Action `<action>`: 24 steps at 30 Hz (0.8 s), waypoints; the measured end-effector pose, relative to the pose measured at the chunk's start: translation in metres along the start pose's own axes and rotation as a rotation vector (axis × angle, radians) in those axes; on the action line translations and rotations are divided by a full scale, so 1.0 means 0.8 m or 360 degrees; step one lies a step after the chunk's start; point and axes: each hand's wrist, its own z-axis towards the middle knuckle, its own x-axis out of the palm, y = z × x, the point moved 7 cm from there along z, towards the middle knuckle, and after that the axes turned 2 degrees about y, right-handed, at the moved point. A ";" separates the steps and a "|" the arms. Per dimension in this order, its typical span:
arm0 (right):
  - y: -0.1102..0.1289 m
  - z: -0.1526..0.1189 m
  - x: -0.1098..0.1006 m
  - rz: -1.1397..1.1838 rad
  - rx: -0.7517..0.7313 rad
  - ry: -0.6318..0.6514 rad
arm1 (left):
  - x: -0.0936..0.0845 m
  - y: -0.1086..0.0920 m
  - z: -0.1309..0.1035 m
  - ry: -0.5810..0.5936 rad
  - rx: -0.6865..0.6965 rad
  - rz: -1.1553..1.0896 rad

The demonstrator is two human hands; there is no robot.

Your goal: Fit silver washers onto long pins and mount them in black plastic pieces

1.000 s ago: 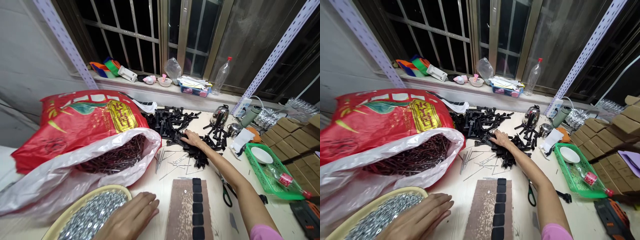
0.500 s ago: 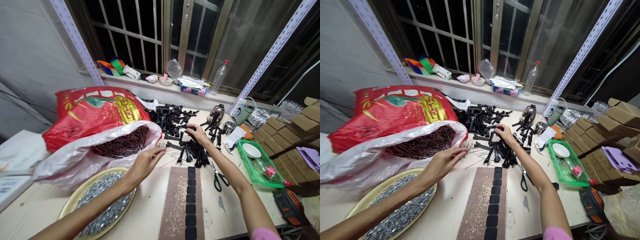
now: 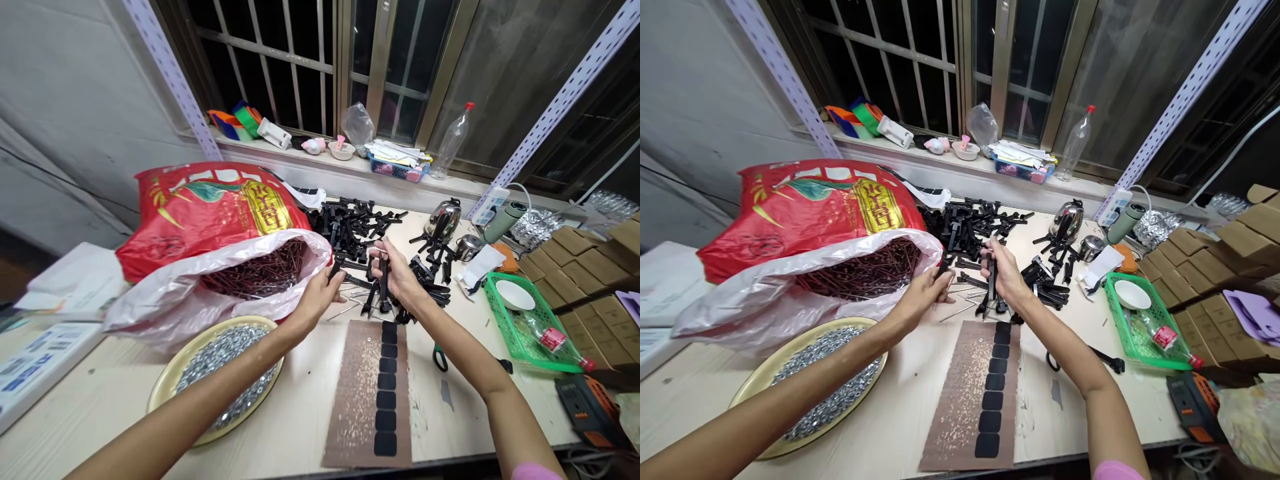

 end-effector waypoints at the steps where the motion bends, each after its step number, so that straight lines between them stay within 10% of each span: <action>1: -0.001 0.003 0.003 0.0029 -0.0061 -0.0035 | 0.005 -0.001 -0.001 0.0014 -0.0080 -0.0159; 9: -0.007 -0.024 0.025 -0.1188 -0.0829 -0.0250 | 0.046 -0.002 -0.021 0.0225 -0.0540 -0.0630; 14: -0.033 -0.034 -0.004 -0.2785 -0.0745 0.0516 | 0.023 0.023 -0.057 0.0179 -0.1062 -0.0993; 18: -0.067 -0.046 -0.021 -0.3203 -0.0730 0.0994 | 0.022 0.026 -0.065 0.0155 -0.1105 -0.1119; 24: -0.048 -0.009 -0.013 -0.2973 -0.0478 0.0425 | 0.024 0.040 -0.058 -0.0101 -0.1123 -0.1129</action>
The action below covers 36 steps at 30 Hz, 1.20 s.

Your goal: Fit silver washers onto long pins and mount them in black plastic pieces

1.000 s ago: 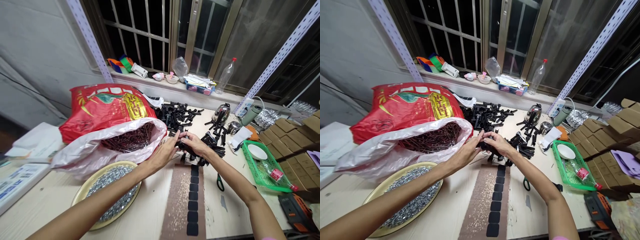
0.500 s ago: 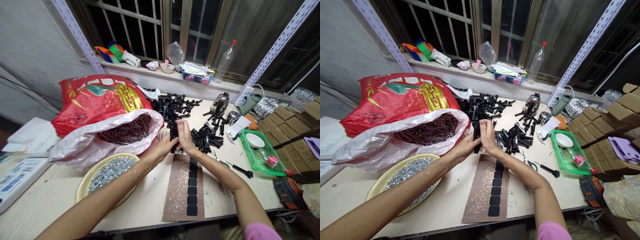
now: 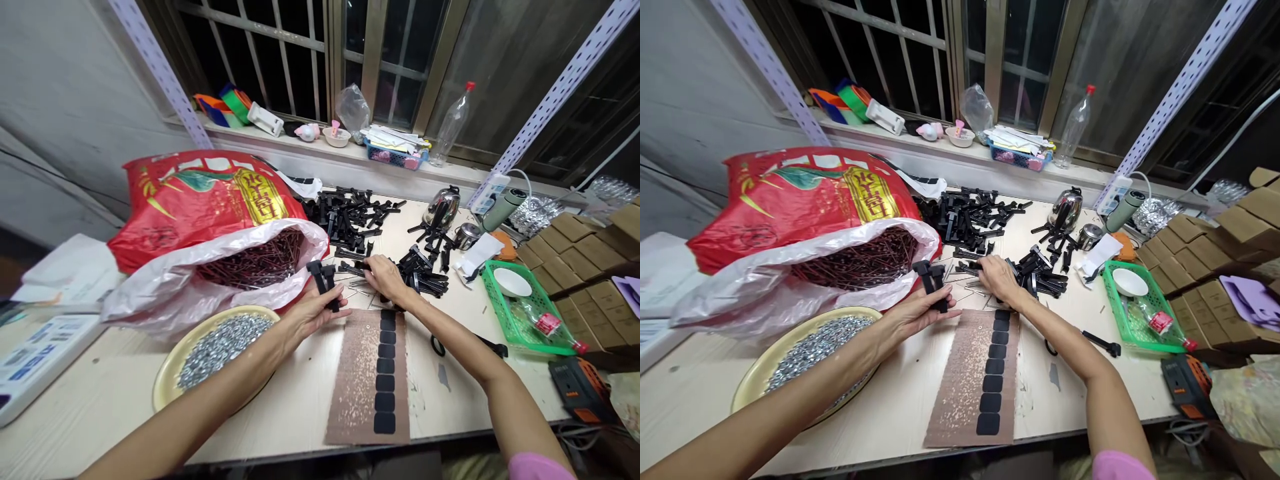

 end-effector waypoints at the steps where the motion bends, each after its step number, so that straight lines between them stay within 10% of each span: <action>1: -0.002 0.008 0.000 0.0064 0.0090 0.0029 | -0.002 0.001 0.002 -0.0021 -0.0006 0.0003; 12: -0.007 0.020 0.002 0.0352 0.0454 0.0108 | -0.010 0.005 0.019 -0.0062 0.0080 -0.0090; 21: 0.046 -0.004 0.011 0.0733 -0.0008 0.0274 | 0.008 0.021 0.038 0.0124 0.0114 -0.0090; 25: 0.011 0.023 -0.003 0.0617 0.0084 0.0244 | -0.010 0.016 0.033 -0.0107 0.0113 0.0021; 36: -0.031 0.072 -0.005 0.0400 0.0553 -0.0113 | 0.001 -0.010 -0.012 -0.0010 0.0390 0.0250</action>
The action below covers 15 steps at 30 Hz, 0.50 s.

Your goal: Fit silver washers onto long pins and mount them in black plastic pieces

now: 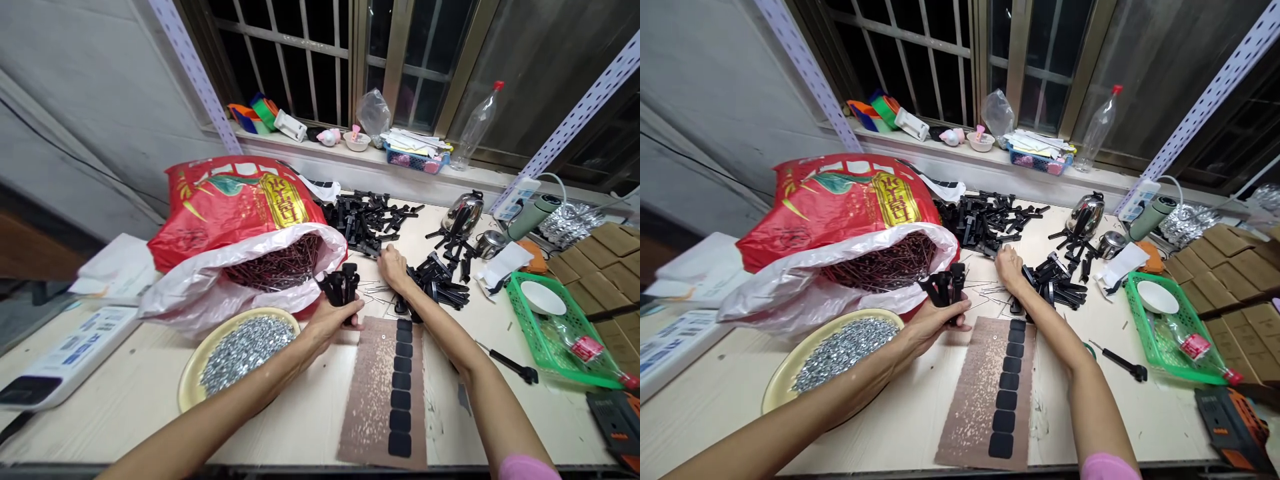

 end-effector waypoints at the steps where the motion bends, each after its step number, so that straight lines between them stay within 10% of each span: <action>1: 0.002 -0.009 -0.009 0.0030 0.0009 -0.0049 | -0.003 -0.005 -0.003 -0.0029 0.0024 -0.0024; 9: 0.076 -0.136 -0.011 0.0479 -0.0615 -0.0065 | -0.012 -0.014 -0.012 -0.0091 0.0157 -0.0354; 15: 0.077 -0.126 0.017 -0.0030 -0.0878 0.0322 | -0.055 -0.008 -0.032 -0.0228 0.0232 -0.0293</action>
